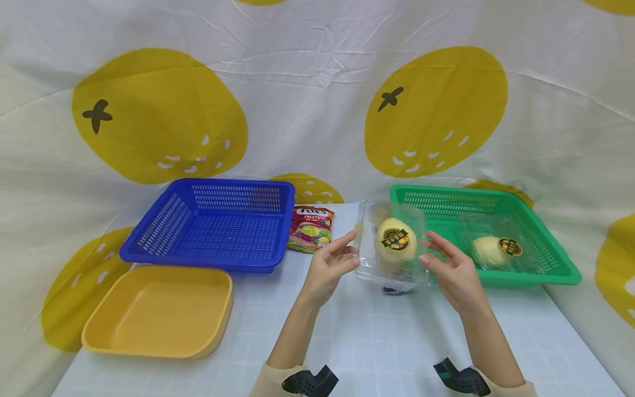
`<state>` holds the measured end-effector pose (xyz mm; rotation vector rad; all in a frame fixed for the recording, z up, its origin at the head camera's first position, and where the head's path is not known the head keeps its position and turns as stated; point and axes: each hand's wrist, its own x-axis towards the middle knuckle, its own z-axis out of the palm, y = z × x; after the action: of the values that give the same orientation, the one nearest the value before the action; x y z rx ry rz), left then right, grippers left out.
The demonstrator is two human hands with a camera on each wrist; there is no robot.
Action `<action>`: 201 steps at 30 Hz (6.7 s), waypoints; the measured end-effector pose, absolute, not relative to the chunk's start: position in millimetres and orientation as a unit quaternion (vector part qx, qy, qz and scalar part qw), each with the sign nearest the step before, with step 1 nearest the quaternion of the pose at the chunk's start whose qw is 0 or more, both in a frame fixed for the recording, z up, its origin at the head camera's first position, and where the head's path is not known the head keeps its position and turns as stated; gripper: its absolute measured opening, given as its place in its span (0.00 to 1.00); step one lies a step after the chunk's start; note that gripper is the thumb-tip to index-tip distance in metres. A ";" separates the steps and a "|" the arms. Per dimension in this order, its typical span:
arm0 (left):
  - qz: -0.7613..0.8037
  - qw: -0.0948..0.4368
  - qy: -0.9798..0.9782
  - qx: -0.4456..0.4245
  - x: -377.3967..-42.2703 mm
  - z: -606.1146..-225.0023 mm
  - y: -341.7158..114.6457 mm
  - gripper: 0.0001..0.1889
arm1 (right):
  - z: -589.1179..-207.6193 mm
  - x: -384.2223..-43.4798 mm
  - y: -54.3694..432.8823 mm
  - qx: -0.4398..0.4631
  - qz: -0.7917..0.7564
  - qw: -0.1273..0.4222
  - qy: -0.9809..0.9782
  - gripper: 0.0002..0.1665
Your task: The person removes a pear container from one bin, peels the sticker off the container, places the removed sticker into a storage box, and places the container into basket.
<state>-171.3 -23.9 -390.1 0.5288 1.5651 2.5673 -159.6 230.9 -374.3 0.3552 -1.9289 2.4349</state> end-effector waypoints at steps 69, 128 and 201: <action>0.807 0.023 0.590 -0.006 -101.5 -473.6 -107.3 0.34 | -468.6 -143.8 147.0 0.085 0.744 -0.125 -0.651 0.47; 0.545 -0.060 0.826 0.133 -162.0 -465.5 -80.1 0.30 | -471.0 -142.4 144.2 0.089 0.724 -0.098 -0.677 0.43; 0.446 -0.220 0.846 0.192 -166.7 -462.5 -62.8 0.05 | -477.8 -143.2 143.9 0.071 0.739 -0.117 -0.660 0.45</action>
<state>-166.7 -62.8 -462.5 0.7044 3.1092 1.6410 -143.2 143.9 -477.8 0.2427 -2.2441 2.5114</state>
